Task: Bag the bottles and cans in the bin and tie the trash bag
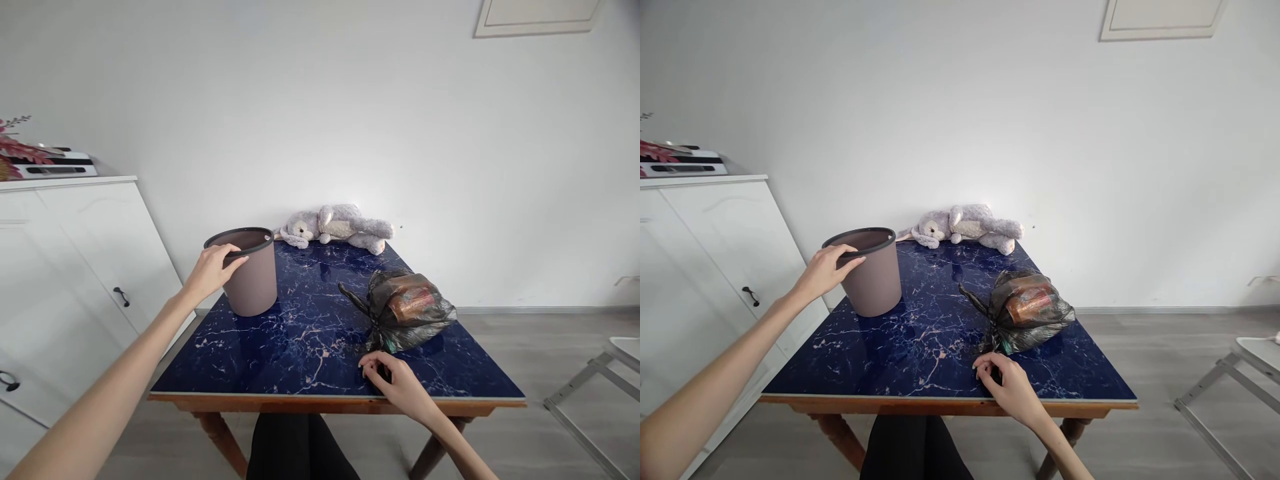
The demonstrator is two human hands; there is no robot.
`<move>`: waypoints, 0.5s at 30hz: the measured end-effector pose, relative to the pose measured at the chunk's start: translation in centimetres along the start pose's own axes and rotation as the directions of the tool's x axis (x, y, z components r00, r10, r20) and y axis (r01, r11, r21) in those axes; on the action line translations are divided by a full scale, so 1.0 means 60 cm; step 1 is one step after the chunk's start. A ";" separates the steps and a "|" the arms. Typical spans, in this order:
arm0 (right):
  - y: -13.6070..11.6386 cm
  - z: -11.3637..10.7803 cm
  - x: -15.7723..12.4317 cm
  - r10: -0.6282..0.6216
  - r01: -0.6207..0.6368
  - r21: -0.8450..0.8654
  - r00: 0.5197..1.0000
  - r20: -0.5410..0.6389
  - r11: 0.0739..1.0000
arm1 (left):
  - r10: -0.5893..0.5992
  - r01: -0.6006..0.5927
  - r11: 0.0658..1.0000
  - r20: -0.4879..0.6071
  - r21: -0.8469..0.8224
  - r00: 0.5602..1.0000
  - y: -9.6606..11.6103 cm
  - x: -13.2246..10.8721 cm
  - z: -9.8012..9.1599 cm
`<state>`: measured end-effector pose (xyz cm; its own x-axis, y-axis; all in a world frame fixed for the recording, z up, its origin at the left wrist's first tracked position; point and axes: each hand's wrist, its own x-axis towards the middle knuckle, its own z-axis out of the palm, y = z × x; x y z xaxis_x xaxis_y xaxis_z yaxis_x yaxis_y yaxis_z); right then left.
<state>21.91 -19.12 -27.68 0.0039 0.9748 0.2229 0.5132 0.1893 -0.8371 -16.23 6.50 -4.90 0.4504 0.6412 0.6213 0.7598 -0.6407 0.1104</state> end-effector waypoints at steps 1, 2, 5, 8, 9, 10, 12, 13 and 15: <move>0.000 0.000 0.000 -0.001 0.001 -0.005 1.000 0.000 1.000 | -0.010 0.010 1.000 -0.008 -0.007 1.000 0.003 0.000 0.000; -0.001 0.001 0.001 -0.002 0.002 -0.011 1.000 0.000 1.000 | -0.019 0.018 1.000 -0.017 -0.015 1.000 0.006 -0.001 0.000; -0.015 -0.002 -0.002 -0.016 0.016 -0.027 1.000 0.012 1.000 | -0.030 0.028 0.999 -0.043 -0.045 0.999 0.017 -0.003 0.000; -0.053 -0.013 -0.008 -0.063 0.066 -0.033 0.995 0.082 0.997 | -0.030 0.025 0.997 -0.064 -0.078 0.997 0.032 -0.006 0.001; -0.071 -0.019 -0.007 -0.085 0.090 -0.033 0.990 0.116 0.995 | -0.026 0.020 0.996 -0.069 -0.090 0.997 0.038 -0.007 0.003; -0.089 -0.028 -0.003 -0.108 0.114 -0.035 0.983 0.147 0.993 | -0.021 0.014 0.995 -0.071 -0.103 0.997 0.046 -0.008 0.005; -0.124 -0.049 0.019 -0.137 0.148 -0.055 0.976 0.169 0.987 | -0.008 -0.001 0.992 -0.073 -0.129 0.997 0.062 -0.009 0.011; -0.138 -0.062 0.039 -0.140 0.153 -0.079 0.979 0.151 0.985 | -0.001 -0.010 0.990 -0.073 -0.141 0.997 0.072 -0.008 0.015; -0.154 -0.094 0.095 -0.112 0.121 -0.163 0.992 0.061 0.979 | 0.017 -0.029 0.986 -0.072 -0.165 0.997 0.092 -0.007 0.024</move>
<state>22.03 -15.95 -15.87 -0.1062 0.9529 0.2841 0.6426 0.2838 -0.7117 -11.54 3.28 -5.70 0.4283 0.5982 0.6773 0.6587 -0.7198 0.2192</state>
